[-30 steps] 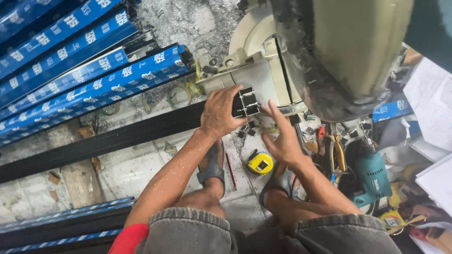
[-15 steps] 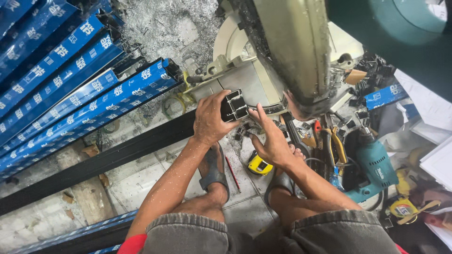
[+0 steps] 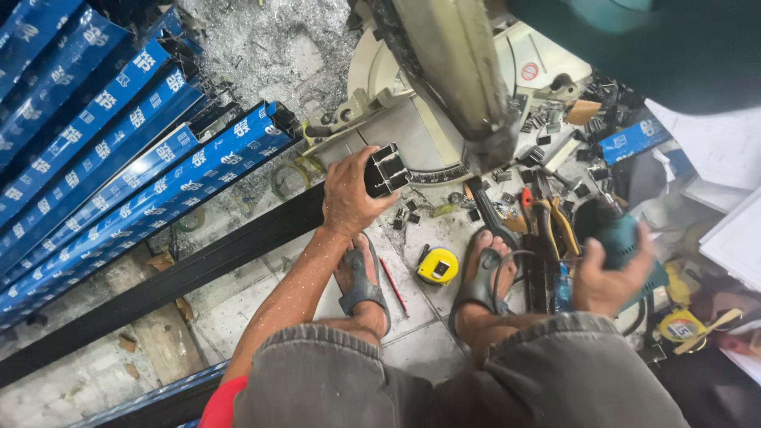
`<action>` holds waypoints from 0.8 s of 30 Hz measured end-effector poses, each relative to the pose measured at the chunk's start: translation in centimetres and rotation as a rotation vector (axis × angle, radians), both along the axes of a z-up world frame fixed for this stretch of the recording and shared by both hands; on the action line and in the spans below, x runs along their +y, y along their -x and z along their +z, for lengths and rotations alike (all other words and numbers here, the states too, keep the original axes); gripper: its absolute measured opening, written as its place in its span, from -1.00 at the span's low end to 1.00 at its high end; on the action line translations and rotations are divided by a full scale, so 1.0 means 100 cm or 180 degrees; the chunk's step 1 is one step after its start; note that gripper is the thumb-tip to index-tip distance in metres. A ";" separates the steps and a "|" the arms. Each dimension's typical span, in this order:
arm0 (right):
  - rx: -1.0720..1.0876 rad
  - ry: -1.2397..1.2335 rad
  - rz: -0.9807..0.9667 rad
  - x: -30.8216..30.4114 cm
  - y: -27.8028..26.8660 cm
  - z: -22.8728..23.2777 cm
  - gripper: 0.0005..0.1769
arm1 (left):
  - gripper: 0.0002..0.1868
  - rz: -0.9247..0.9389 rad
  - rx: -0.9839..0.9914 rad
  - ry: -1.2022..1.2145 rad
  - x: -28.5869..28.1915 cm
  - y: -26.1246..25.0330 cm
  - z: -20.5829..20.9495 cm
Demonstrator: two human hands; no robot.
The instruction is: The person measures a metal profile with a tape measure, places it on a miter saw, and cuts it while holding the profile in place.
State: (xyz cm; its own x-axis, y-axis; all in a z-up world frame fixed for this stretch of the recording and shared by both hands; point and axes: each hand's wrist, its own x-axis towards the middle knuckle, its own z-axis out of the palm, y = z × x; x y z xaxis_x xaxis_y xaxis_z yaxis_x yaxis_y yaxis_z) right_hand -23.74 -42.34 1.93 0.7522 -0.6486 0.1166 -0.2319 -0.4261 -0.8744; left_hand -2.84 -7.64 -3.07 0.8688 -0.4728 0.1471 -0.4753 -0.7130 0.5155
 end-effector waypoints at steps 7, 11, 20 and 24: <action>0.1562 -0.0038 -0.1206 -0.096 0.157 -0.092 -0.29 | -0.04 -0.0003 -0.0067 -0.0057 0.000 0.001 -0.003; 0.2221 -0.0825 -0.1616 -0.118 0.159 -0.096 -0.20 | -0.07 0.0007 -0.0107 -0.0018 -0.001 0.001 -0.001; 0.3354 -0.1695 -0.2064 -0.114 0.110 -0.047 0.23 | -0.02 0.0068 0.0236 -0.0247 0.003 0.001 -0.011; 0.3336 -0.1342 -0.1674 -0.108 0.076 0.001 0.18 | -0.04 0.0161 -0.0203 0.0399 0.000 0.000 -0.006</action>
State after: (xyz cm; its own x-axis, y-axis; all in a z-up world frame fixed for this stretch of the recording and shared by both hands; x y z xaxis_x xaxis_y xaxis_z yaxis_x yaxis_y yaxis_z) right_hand -31.39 -53.18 2.08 -0.0048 -0.7401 -0.6724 -0.9571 0.1983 -0.2114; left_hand -2.81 -7.63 -3.63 0.8780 -0.4033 0.2579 -0.4751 -0.6688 0.5718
